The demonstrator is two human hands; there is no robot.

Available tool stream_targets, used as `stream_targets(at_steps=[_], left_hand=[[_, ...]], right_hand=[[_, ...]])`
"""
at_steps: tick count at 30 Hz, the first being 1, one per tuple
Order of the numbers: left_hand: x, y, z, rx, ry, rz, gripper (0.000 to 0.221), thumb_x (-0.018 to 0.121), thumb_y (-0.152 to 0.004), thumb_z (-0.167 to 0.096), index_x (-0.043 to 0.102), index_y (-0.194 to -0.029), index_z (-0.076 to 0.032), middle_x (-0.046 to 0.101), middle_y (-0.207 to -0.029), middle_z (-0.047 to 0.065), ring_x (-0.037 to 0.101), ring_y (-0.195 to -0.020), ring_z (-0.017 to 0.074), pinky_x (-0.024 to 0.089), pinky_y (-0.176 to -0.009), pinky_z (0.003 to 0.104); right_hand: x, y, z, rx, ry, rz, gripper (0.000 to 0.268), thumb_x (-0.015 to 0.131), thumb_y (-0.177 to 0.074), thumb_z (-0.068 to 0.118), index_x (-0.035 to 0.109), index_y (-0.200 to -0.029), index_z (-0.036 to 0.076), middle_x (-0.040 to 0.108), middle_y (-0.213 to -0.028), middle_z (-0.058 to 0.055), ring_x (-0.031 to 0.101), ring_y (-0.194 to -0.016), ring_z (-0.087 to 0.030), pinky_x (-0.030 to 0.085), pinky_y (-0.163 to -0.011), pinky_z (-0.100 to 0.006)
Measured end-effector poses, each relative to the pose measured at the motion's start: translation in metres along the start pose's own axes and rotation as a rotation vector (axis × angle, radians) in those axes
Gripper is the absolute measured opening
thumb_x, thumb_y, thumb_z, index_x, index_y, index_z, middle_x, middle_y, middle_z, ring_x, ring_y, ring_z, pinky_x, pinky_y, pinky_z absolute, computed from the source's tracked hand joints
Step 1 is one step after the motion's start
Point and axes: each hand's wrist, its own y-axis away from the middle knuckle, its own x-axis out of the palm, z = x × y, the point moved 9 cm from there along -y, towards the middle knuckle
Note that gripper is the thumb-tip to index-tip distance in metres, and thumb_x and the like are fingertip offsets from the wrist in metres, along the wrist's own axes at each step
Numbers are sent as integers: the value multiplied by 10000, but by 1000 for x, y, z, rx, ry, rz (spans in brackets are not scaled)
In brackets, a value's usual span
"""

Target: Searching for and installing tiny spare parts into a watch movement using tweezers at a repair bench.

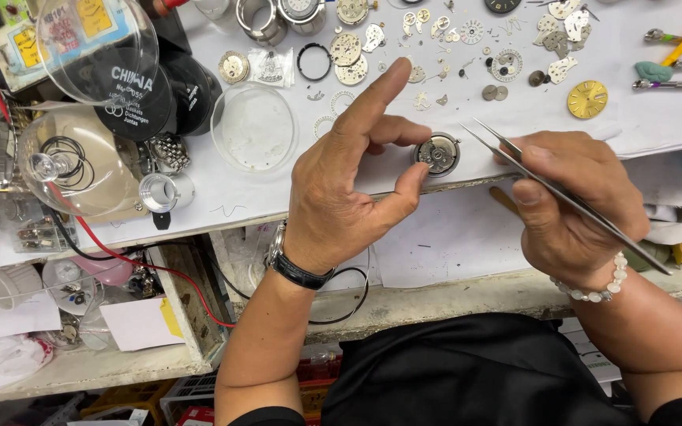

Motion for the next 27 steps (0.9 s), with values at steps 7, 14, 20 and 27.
stream_targets(at_steps=[7,14,20,27], left_hand=[[0,1,-6,79,-23,-43,759,800,-1023,-43,336,-1605,-188,796,-1222,11,814,-1117,93,702,-1042,216],[3,0,-6,103,-60,-32,826,885,-1043,-299,306,-1616,-166,762,-1366,22,825,-1176,126,691,-971,238],[4,1,-4,86,-93,-26,877,909,-1061,-244,260,-1650,-222,793,-1271,-45,798,-1158,52,683,-1063,213],[4,0,-3,62,-68,-11,870,905,-1061,-266,263,-1645,-216,795,-1274,-52,807,-1188,54,681,-1108,218]], right_hand=[[3,1,4,43,59,47,267,601,-1074,85,571,-1251,-112,709,-1097,-301,723,-968,-416,588,-851,-458],[-1,8,-2,16,8,45,235,593,-1058,63,576,-1230,-96,717,-1048,-286,730,-911,-409,566,-837,-445],[3,1,0,29,-98,77,160,551,-1034,15,589,-1138,-100,672,-838,-255,721,-701,-336,589,-611,-401],[11,-7,7,-50,-96,103,120,594,-989,-82,598,-1084,-156,556,-647,-182,496,-489,-247,387,-469,-332]])
